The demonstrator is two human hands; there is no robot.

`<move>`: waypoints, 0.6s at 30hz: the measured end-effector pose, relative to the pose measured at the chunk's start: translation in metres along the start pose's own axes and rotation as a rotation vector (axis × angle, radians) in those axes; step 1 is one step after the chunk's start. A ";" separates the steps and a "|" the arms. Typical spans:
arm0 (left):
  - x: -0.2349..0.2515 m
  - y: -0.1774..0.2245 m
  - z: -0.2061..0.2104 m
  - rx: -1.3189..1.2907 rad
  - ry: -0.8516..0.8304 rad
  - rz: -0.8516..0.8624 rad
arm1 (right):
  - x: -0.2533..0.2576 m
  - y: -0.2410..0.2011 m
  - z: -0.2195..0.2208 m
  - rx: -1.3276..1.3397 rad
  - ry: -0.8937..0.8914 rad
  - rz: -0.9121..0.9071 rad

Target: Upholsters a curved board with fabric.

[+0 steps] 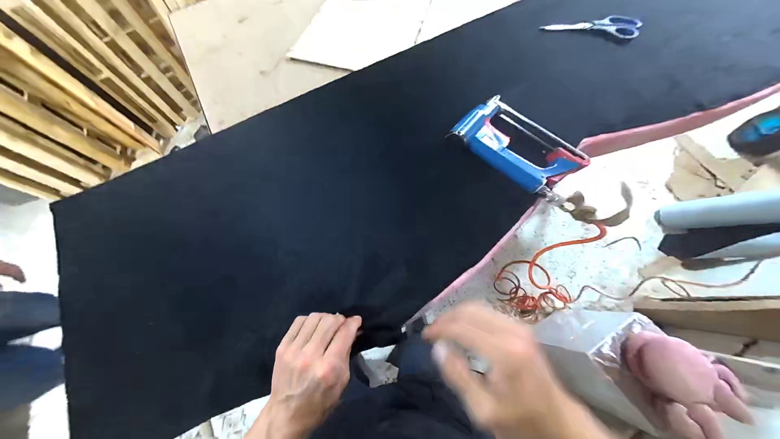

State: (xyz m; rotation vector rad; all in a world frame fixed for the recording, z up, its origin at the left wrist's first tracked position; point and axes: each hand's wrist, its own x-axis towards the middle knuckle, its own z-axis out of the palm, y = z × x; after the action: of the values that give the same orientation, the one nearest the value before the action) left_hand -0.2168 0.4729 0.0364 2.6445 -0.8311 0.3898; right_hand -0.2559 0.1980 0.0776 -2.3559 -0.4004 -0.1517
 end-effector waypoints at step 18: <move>-0.033 0.013 -0.012 -0.039 0.017 0.216 | -0.005 0.012 0.052 -0.308 0.123 -0.403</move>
State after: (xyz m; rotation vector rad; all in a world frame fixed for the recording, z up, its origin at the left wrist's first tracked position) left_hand -0.2525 0.4843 0.0383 2.5197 -1.1111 0.4453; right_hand -0.2568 0.2242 0.0307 -2.5177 -0.8383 -0.5814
